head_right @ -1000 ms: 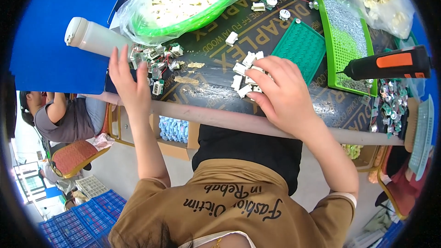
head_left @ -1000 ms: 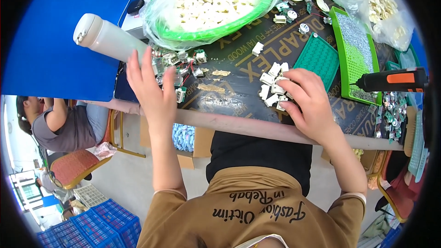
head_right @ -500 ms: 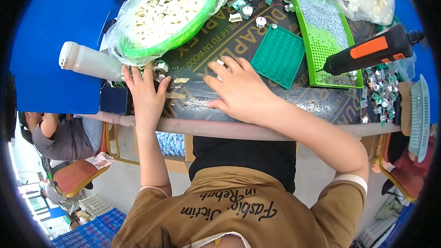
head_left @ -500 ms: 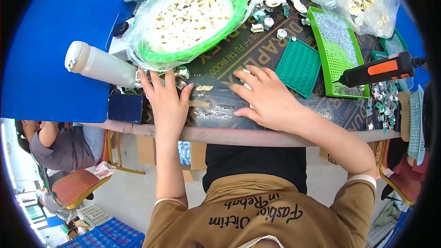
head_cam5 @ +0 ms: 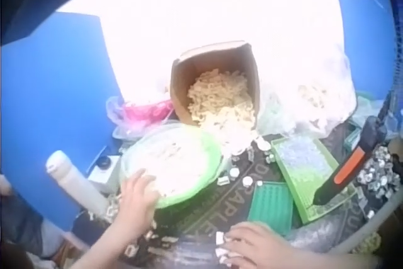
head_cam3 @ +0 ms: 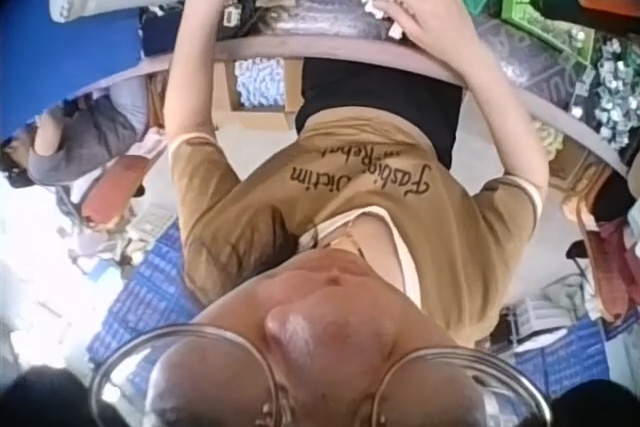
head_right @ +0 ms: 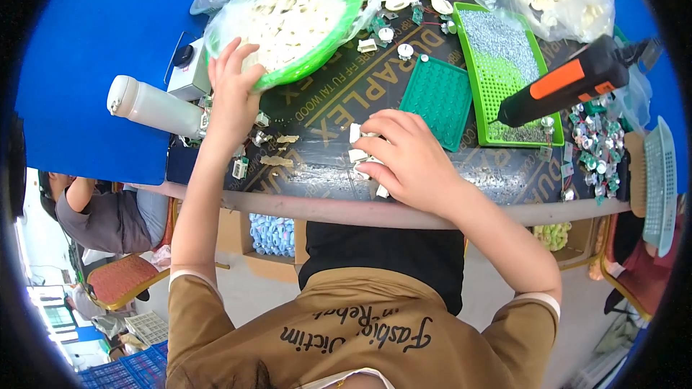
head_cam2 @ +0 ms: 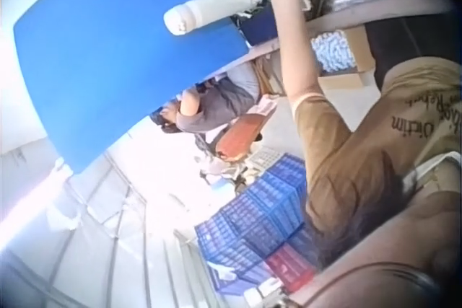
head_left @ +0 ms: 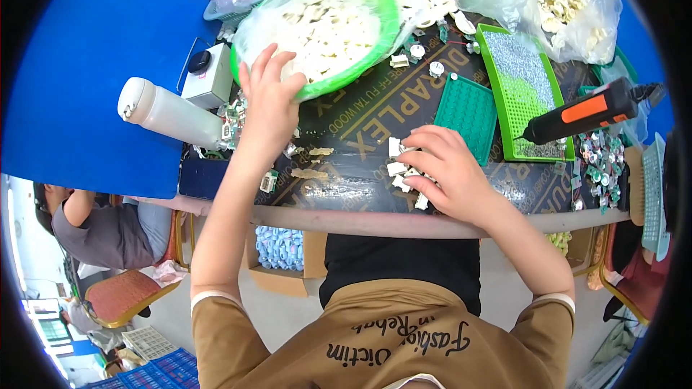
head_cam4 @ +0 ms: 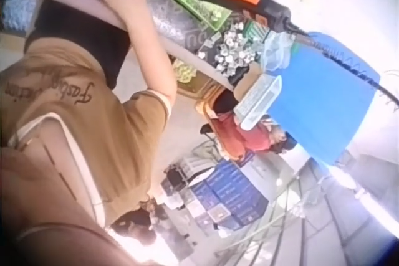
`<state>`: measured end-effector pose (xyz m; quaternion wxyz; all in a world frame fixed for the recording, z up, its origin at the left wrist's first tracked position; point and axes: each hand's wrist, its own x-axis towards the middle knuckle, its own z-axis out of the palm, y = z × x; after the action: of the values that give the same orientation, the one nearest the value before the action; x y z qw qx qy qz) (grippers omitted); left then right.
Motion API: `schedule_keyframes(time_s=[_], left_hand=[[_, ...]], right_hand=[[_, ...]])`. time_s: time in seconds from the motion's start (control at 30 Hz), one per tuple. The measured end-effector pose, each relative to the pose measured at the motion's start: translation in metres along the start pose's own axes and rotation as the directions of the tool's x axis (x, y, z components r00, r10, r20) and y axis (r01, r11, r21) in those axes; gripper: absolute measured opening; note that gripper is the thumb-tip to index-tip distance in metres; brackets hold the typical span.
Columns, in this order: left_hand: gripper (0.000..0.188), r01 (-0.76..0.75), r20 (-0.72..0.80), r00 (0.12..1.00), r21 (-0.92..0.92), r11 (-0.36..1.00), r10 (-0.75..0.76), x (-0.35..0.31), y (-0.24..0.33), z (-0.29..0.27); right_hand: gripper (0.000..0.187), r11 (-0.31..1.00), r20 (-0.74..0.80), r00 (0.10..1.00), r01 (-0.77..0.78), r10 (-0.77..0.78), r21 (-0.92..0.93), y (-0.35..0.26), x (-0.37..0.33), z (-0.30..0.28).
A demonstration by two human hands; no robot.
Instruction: Assembling small LED light components into plastic housings using a motorized tool.
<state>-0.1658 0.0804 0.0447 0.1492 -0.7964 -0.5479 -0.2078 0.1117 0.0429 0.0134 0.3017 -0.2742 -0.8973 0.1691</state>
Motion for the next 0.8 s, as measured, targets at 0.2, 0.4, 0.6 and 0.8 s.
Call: schedule_keyframes(time_s=[0.2,0.4,0.6,0.8], left_hand=[[0.023,-0.064,-0.036,0.997,-0.056,0.996,0.062,0.040,0.000,0.030],[0.052,0.016,-0.114,0.993,0.021,1.000,-0.013,0.030,0.016,-0.004],[0.048,0.523,-0.046,0.842,-0.175,0.834,-0.537,-0.034,-0.028,-0.026],[0.055,0.315,0.173,0.916,0.245,0.917,-0.361,-0.056,-0.015,0.007]], right_hand=[[0.022,1.000,0.002,1.000,0.015,-0.015,0.012,-0.001,0.003,0.003],[0.025,1.000,-0.014,1.000,-0.022,0.022,0.000,-0.002,-0.002,0.000],[0.024,1.000,-0.022,1.000,0.001,0.000,0.023,-0.004,0.000,0.002],[0.023,0.999,-0.039,0.999,-0.011,0.013,0.032,-0.004,-0.001,0.001]])
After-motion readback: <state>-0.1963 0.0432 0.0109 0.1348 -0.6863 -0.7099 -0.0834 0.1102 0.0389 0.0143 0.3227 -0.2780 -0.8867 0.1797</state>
